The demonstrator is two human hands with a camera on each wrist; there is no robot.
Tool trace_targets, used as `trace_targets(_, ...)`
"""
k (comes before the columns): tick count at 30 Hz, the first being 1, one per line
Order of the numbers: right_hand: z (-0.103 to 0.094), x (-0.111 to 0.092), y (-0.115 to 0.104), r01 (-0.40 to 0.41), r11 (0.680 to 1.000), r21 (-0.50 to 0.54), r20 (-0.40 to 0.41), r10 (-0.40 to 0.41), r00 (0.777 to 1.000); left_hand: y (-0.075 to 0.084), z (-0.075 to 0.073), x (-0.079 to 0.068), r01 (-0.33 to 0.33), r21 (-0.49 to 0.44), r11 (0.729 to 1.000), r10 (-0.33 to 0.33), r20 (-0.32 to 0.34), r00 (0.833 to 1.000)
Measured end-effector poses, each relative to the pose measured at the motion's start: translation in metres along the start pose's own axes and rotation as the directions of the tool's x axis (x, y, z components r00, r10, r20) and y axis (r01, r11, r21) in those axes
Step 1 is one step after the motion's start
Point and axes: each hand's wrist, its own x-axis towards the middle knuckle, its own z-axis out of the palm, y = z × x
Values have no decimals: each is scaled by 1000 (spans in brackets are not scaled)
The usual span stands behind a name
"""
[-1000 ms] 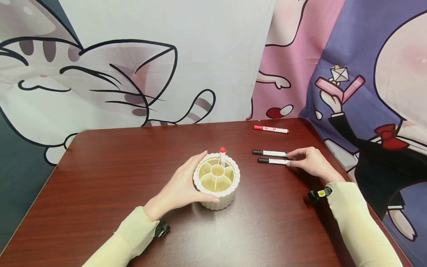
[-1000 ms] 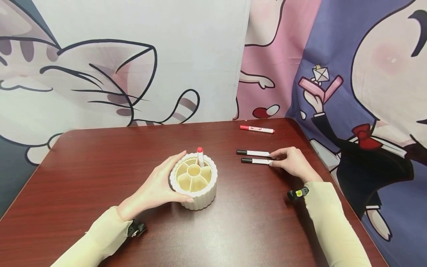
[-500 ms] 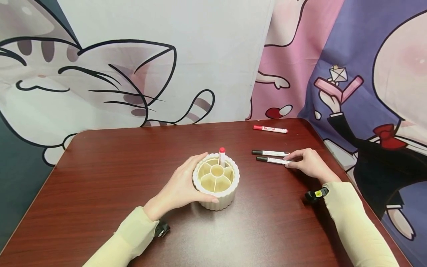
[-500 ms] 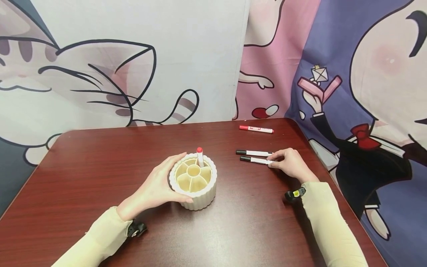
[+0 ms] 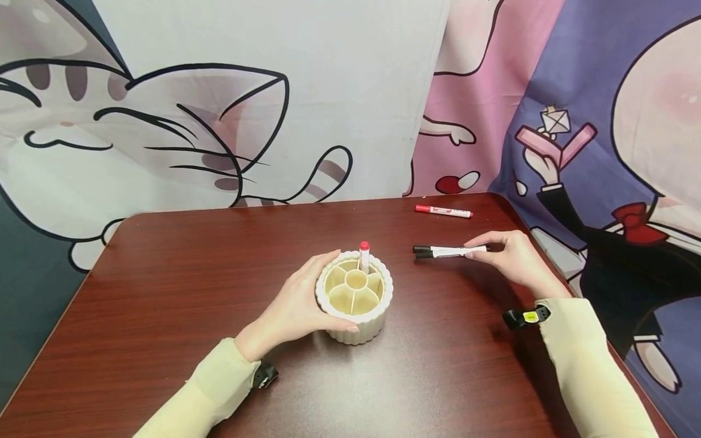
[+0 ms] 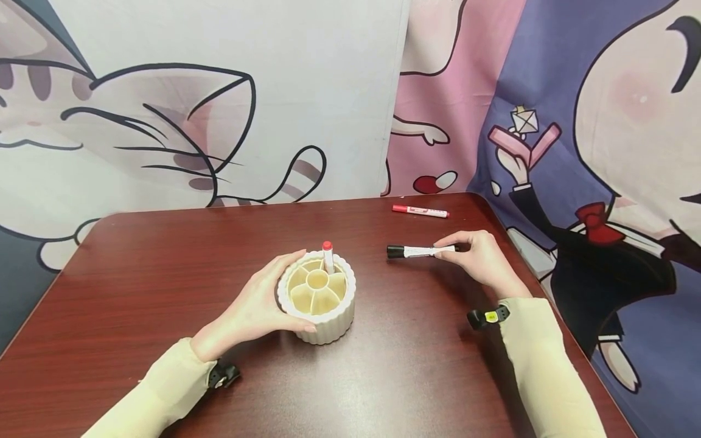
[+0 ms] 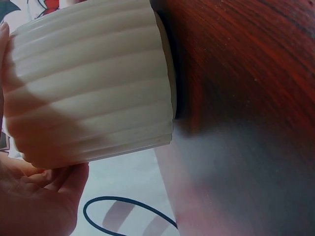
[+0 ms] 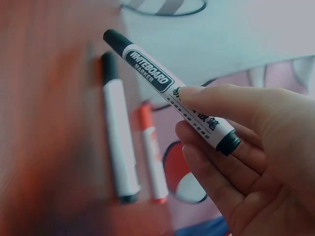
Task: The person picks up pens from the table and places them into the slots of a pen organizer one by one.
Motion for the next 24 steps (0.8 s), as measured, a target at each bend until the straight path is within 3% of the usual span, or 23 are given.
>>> trace_targets(6,-11,2,-36,45,999,28,-32,-45,998,0,0,-1,1,1,1000,-1,1,1000)
trace_targets(14,-21,1,-86,105,976,191,-75,-92,993,1,0,0,8,-10,1000,-8,3,1000)
trace_targets(18,-22,1,-109,181,934,307,-77,-165,983,1,0,0,11,-10,1000,-11,2,1000)
trace_targets(24,-17,2,-137,274,844,462,-69,-274,959,1,-1,1,12,-13,1000,-11,6,1000)
